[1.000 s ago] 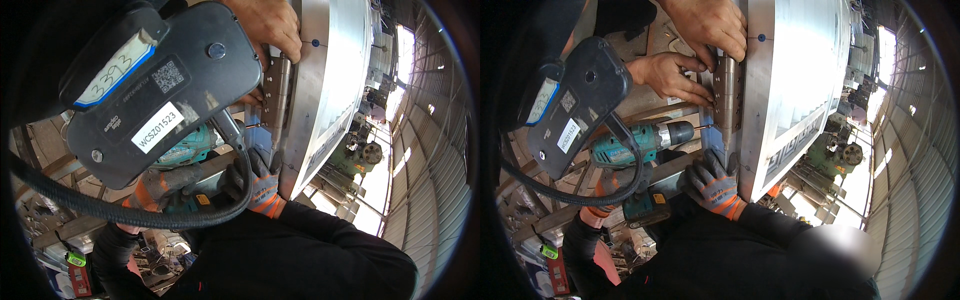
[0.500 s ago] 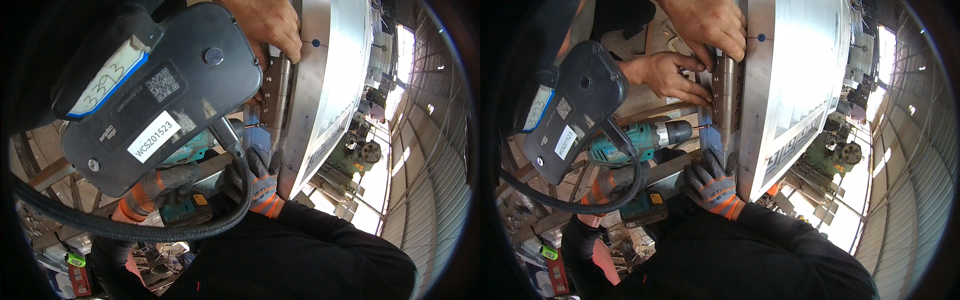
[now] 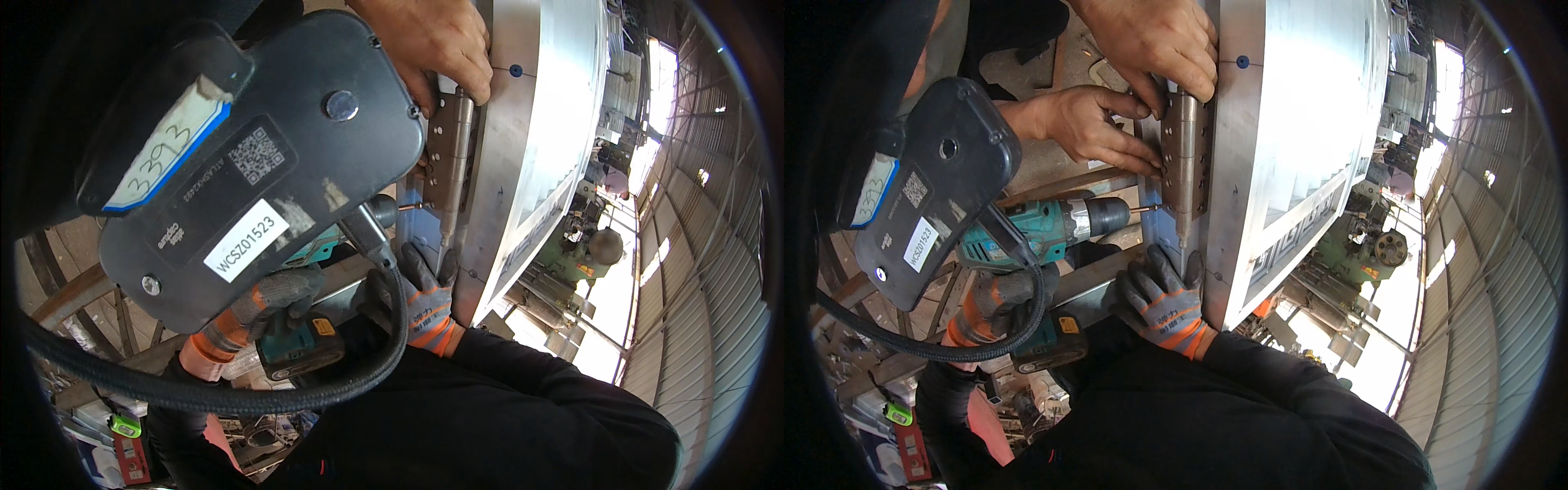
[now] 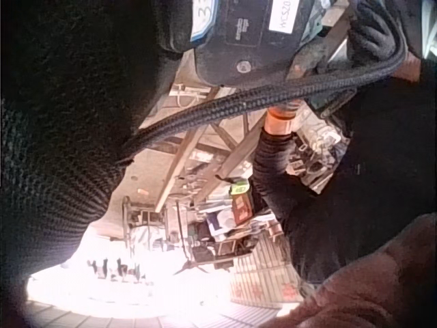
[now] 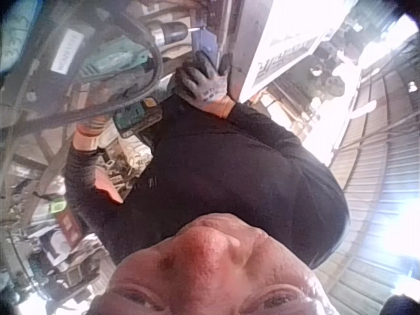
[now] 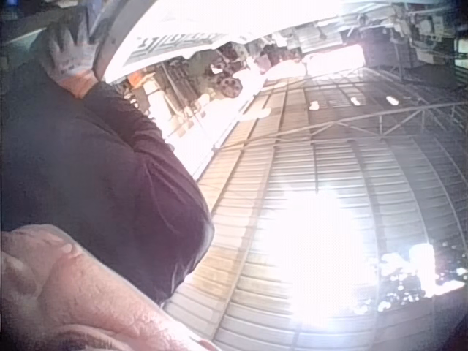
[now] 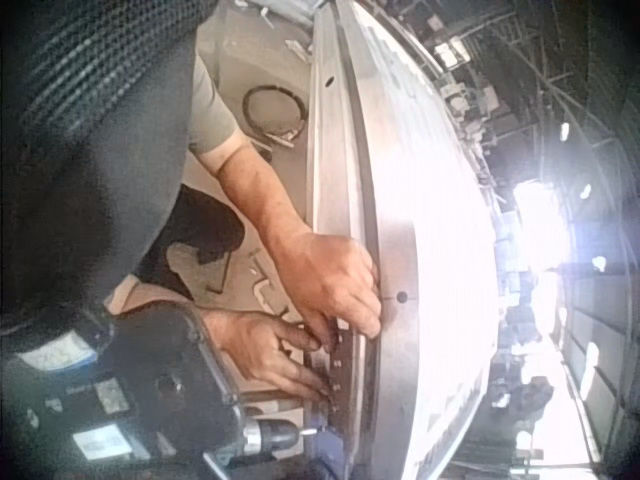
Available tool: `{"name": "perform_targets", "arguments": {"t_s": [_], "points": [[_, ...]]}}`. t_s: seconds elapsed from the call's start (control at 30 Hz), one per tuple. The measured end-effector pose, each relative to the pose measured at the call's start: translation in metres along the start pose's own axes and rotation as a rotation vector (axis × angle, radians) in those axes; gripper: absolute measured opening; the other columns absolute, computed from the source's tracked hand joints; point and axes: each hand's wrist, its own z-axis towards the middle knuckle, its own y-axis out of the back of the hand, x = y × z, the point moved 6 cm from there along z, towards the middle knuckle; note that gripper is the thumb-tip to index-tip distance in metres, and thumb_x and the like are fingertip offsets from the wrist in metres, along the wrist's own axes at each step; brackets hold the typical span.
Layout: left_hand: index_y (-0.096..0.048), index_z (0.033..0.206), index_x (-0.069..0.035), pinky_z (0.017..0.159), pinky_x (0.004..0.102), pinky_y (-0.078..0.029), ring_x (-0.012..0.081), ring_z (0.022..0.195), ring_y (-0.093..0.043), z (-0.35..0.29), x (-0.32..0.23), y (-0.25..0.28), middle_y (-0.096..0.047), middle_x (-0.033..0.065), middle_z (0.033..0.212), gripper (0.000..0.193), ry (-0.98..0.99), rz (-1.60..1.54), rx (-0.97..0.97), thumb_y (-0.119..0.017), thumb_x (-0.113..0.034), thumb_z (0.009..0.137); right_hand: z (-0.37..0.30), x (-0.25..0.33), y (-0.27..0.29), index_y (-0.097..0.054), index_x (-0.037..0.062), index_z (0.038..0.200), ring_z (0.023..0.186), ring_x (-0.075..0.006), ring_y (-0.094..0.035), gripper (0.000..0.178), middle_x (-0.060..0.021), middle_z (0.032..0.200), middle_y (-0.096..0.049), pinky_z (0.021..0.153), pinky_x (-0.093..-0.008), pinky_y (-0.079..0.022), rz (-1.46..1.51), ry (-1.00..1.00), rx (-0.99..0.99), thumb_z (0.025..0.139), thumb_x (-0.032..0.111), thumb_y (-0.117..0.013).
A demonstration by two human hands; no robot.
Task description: The person uses a cordless drill to fasten screws into a metal frame and then uses a sanding block to smooth the surface of a large metal panel. The person works alongside a coworker in a workshop setting.
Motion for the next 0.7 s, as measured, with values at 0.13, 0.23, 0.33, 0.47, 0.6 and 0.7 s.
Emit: {"name": "perform_targets", "arguments": {"t_s": [0.13,0.23,0.33,0.47,0.6,0.7], "points": [[-0.047,0.172,-0.001,0.126,0.0429,-0.062,0.0299,0.152,-0.068,-0.005,-0.008,-0.008,-0.063,0.0213,0.168,0.055,-0.007,0.073,-0.026,-0.061,-0.026,0.125,0.000,-0.004,-0.014,-0.078,0.0125,0.153,0.158,-0.0548,-0.053,0.066,-0.0204,0.157,-0.069,0.130,-0.0649,-0.050,0.081,-0.015,0.051,0.101,0.053,-0.085],[-0.046,0.173,-0.001,0.127,0.0439,-0.061,0.0306,0.153,-0.067,-0.006,-0.011,-0.012,-0.062,0.0219,0.169,0.056,-0.006,0.105,-0.033,-0.061,-0.026,0.125,-0.005,-0.005,-0.020,-0.078,0.0128,0.153,0.157,-0.0547,-0.054,0.065,-0.0204,0.156,-0.070,0.130,-0.0646,-0.051,0.035,0.017,0.041,0.102,0.053,-0.085],[-0.045,0.173,-0.001,0.128,0.0448,-0.060,0.0314,0.154,-0.066,-0.005,-0.013,-0.015,-0.060,0.0226,0.170,0.057,0.003,0.129,-0.043,-0.060,-0.027,0.125,-0.010,-0.009,-0.027,-0.078,0.0135,0.154,0.158,-0.0547,-0.055,0.065,-0.0201,0.156,-0.070,0.129,-0.0648,-0.052,0.131,-0.047,0.058,0.102,0.052,-0.085],[-0.044,0.174,-0.001,0.129,0.0461,-0.059,0.0325,0.155,-0.064,-0.005,-0.015,-0.016,-0.059,0.0234,0.171,0.058,0.005,0.154,-0.050,-0.060,-0.027,0.125,-0.011,-0.011,-0.033,-0.078,0.0141,0.154,0.159,-0.0547,-0.054,0.065,-0.0196,0.156,-0.070,0.128,-0.0653,-0.053,0.269,-0.113,0.069,0.102,0.053,-0.084],[-0.042,0.175,-0.001,0.131,0.0474,-0.058,0.0335,0.157,-0.063,-0.005,-0.016,-0.017,-0.057,0.0243,0.172,0.059,0.005,0.181,-0.055,-0.060,-0.028,0.125,-0.006,-0.005,-0.021,-0.078,0.0140,0.154,0.158,-0.0548,-0.055,0.065,-0.0195,0.156,-0.071,0.129,-0.0658,-0.053,0.060,-0.030,0.080,0.102,0.053,-0.085],[-0.041,0.176,-0.001,0.132,0.0484,-0.057,0.0343,0.158,-0.062,-0.004,-0.018,-0.019,-0.056,0.0249,0.173,0.060,0.012,0.223,-0.065,-0.059,-0.029,0.126,-0.001,-0.001,-0.008,-0.078,0.0140,0.154,0.158,-0.0554,-0.055,0.065,-0.0194,0.156,-0.071,0.129,-0.0665,-0.052,-0.001,0.000,0.056,0.102,0.051,-0.085]]}}
